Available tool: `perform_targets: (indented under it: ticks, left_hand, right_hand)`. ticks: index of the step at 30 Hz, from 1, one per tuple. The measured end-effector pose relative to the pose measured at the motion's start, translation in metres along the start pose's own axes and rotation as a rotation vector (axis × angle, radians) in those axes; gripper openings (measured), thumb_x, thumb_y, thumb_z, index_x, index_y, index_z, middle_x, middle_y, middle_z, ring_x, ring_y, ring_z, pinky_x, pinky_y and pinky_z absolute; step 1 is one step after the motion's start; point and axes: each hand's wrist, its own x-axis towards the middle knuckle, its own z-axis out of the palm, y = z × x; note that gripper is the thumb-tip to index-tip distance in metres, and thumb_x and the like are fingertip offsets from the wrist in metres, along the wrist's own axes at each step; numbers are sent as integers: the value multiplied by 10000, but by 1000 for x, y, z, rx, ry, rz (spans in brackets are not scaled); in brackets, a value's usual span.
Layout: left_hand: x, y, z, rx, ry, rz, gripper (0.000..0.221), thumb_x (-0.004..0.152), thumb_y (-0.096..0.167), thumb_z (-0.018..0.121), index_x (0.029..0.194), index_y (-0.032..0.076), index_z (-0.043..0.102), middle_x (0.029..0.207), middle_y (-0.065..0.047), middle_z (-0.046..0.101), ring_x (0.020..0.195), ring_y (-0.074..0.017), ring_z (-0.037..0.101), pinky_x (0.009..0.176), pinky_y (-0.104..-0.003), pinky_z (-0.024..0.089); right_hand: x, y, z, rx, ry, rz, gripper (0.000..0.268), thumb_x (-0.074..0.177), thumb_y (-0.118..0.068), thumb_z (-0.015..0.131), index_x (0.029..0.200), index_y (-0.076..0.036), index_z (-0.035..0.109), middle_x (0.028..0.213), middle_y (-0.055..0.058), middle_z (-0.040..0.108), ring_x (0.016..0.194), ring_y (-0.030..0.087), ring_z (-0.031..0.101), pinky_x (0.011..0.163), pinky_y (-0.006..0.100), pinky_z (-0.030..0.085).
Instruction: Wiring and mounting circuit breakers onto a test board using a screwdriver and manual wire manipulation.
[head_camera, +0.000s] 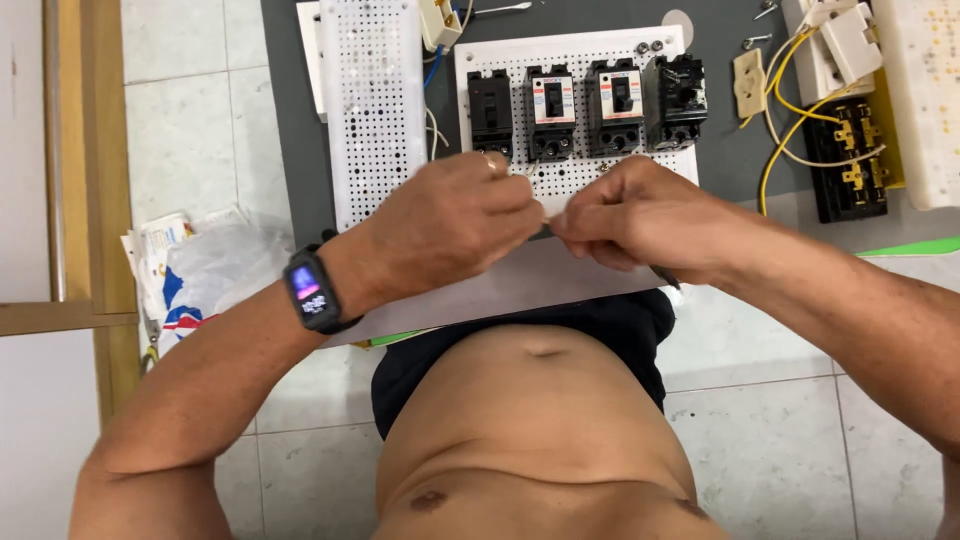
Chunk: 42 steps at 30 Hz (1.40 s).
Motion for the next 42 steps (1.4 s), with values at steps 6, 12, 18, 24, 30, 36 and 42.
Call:
perform_targets:
  ticks: [6,12,18,24,30,36,42]
  left_hand:
    - [-11,-10,20,-167,-1,-106,251,984,81,679,789,98,522,771,-21,445,648,-195,451,518,-312,415]
    - [-4,-12,23,-375,4,-172,185,963,66,690,810,94,590,770,-42,473,646,-226,466,582,-333,442]
    - [-4,-12,14,-168,-24,-69,256,961,84,700,787,142,522,770,6,454,678,-184,430,442,-301,360]
    - [2,0,6,42,50,149,212,984,-37,491,813,60,570,773,-20,391,650,-176,384,608,-299,420]
    - [-9,6,18,-120,13,-220,330,983,82,659,708,125,481,718,-8,407,604,-187,428,410,-312,329]
    - [-6,9,18,-236,-86,-255,272,973,127,686,746,127,536,732,-8,456,603,-199,467,444,-322,371]
    - [2,28,19,-99,-83,-561,336,940,120,688,636,105,547,581,1,439,462,-138,401,330,-298,303]
  right_hand:
    - [-40,-1,-19,-634,389,-248,507,956,-201,632,529,-102,378,518,-30,279,552,89,244,492,274,239]
    - [-5,45,-10,-1465,669,-1058,261,983,-333,742,1157,-143,701,629,-28,579,489,203,557,450,330,438]
    - [-7,32,-2,-1194,412,-1020,372,994,-126,623,648,-106,486,489,37,422,385,226,402,391,375,272]
    - [0,9,-3,156,35,149,267,858,-49,654,634,97,660,376,155,347,332,185,256,373,298,145]
    - [-4,42,-18,-921,421,-599,227,982,-188,570,1060,-60,741,830,98,751,424,201,617,436,387,513]
    - [5,58,-6,-1169,503,-1093,130,949,-210,708,1053,-134,724,688,-14,669,448,216,534,387,352,360]
    - [-26,18,-32,-360,552,-568,163,1033,-161,556,1035,-91,703,1092,82,719,992,165,687,868,308,551]
